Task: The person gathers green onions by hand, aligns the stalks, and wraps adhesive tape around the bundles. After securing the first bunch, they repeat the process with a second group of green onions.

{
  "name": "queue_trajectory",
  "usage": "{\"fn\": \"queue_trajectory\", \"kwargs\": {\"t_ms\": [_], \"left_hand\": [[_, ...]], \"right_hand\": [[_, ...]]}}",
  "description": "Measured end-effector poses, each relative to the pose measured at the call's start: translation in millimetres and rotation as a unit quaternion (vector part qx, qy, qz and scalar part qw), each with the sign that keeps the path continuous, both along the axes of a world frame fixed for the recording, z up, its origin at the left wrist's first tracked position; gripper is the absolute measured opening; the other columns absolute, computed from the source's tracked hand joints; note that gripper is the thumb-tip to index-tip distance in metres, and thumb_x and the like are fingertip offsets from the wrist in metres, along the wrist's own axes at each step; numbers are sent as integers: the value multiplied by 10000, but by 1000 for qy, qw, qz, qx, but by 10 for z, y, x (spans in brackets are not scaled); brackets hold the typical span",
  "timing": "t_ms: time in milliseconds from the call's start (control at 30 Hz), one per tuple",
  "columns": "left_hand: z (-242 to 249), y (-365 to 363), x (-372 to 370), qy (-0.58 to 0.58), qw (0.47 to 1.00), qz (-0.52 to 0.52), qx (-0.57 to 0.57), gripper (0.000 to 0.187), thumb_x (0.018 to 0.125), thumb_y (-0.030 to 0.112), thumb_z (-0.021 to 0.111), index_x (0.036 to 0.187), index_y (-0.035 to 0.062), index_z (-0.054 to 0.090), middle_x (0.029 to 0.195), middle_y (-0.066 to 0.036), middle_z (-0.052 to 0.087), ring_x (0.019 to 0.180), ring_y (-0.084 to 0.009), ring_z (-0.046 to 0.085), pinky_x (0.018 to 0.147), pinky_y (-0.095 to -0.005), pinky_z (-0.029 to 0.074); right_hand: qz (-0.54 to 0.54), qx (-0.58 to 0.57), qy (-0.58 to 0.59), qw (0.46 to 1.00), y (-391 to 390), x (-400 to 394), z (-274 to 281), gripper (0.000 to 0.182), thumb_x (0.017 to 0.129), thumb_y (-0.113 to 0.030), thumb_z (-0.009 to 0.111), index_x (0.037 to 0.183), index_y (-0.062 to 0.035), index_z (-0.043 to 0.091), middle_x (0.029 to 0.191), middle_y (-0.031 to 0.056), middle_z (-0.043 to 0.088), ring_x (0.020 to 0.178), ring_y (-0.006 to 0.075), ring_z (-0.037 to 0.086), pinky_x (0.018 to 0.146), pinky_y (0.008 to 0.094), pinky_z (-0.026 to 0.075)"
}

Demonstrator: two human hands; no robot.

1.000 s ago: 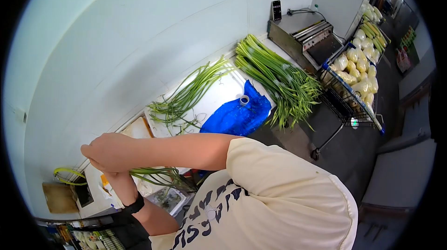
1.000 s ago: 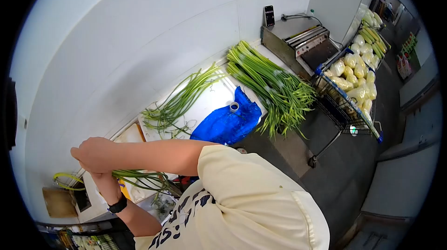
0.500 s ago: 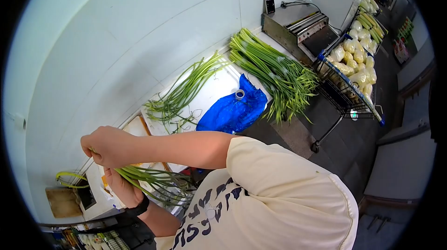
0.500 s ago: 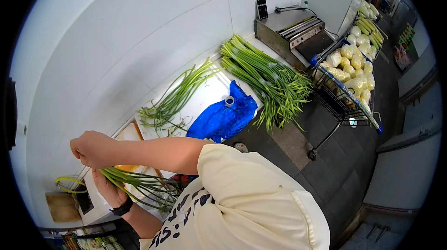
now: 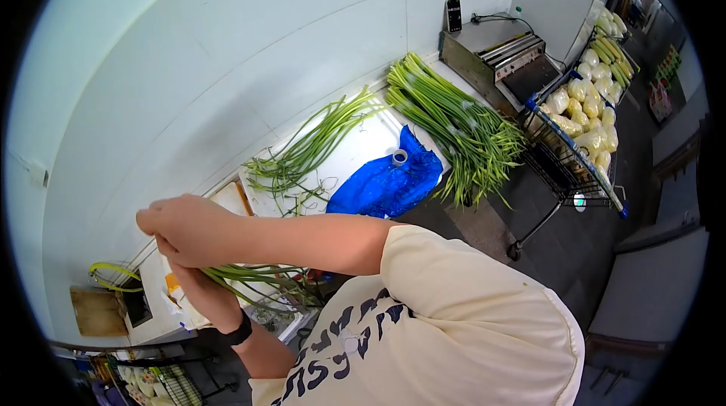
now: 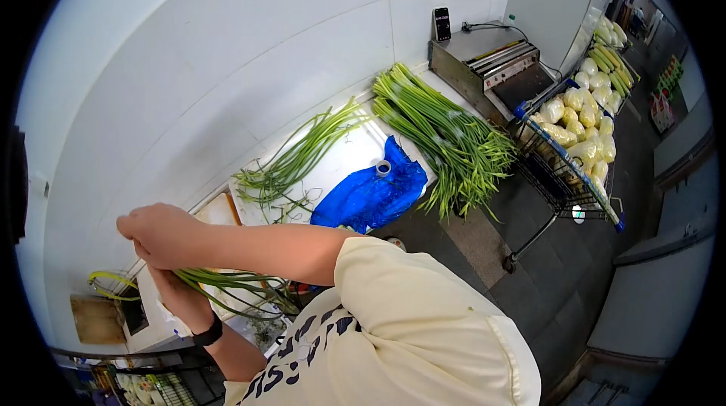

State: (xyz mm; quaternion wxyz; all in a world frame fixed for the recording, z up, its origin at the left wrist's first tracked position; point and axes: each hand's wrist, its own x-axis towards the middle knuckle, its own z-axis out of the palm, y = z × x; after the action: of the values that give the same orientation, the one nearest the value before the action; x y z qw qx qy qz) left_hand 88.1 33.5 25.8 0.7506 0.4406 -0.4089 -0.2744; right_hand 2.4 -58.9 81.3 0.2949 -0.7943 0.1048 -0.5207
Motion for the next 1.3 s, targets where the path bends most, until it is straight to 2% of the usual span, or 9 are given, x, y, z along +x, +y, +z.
{"fn": "queue_trajectory", "kwargs": {"t_ms": [67,200,333,533,733,867,1033,1167,1300], "left_hand": [[-176,34,16,-217,974,54,34,363,961,76,522,1315,8,476,1197,-78,588,1061,-177,583,885,-289,458],[-279,-68,238,-318,942,44,101,295,918,-9,548,1212,-29,530,1084,-85,629,913,-126,586,776,-256,466],[-256,-129,78,-241,968,50,39,266,941,21,559,1199,-39,533,1066,-64,641,897,-119,597,772,-241,463],[-231,-169,-23,-212,973,91,4,376,943,4,544,1309,-38,465,1230,-106,581,1074,-156,566,913,-281,444],[-277,-132,101,-262,961,84,41,437,951,-12,515,1373,-34,409,1306,-122,547,1135,-189,553,967,-299,422],[-227,-156,37,-247,965,89,19,419,957,-5,507,1365,-34,419,1300,-128,550,1142,-193,549,970,-299,420],[-278,-153,102,-301,948,94,44,395,962,7,505,1348,-40,438,1295,-127,552,1150,-187,540,970,-297,417],[-303,-158,101,-251,963,89,35,374,957,12,521,1322,-39,458,1251,-118,572,1097,-177,558,938,-289,431],[-316,-210,102,-210,973,87,32,328,924,8,562,1244,-39,506,1143,-86,607,1013,-144,571,882,-267,443]], "right_hand": [[-13,23,-45,999,-52,25,-7,129,802,-54,591,897,-32,507,765,138,576,726,361,596,633,438,468],[-56,15,-46,997,-1,110,-102,149,839,-103,613,950,-39,536,795,122,572,728,350,597,656,435,473],[-115,4,-49,992,112,-3,-66,182,860,-160,639,982,-48,563,807,102,567,725,330,598,657,422,485],[-112,-17,1,994,8,174,-163,157,866,-181,634,940,-55,576,815,100,552,699,294,597,604,398,492],[-162,-49,2,986,74,142,-89,195,871,-223,635,859,-46,553,782,102,530,608,281,581,552,379,493],[-161,-65,-16,985,-9,254,-224,213,899,-228,612,917,-34,525,777,105,526,582,284,574,510,371,478],[-131,-44,-28,990,-2,256,-190,174,909,-190,588,859,-46,502,760,94,529,584,300,576,510,389,470],[-108,-62,3,992,-23,230,-117,157,890,-189,604,834,-69,519,747,81,540,642,294,588,553,392,481],[-127,-182,-23,975,-81,269,-127,152,865,-194,629,809,-73,556,751,67,566,740,272,599,634,373,499]]}}
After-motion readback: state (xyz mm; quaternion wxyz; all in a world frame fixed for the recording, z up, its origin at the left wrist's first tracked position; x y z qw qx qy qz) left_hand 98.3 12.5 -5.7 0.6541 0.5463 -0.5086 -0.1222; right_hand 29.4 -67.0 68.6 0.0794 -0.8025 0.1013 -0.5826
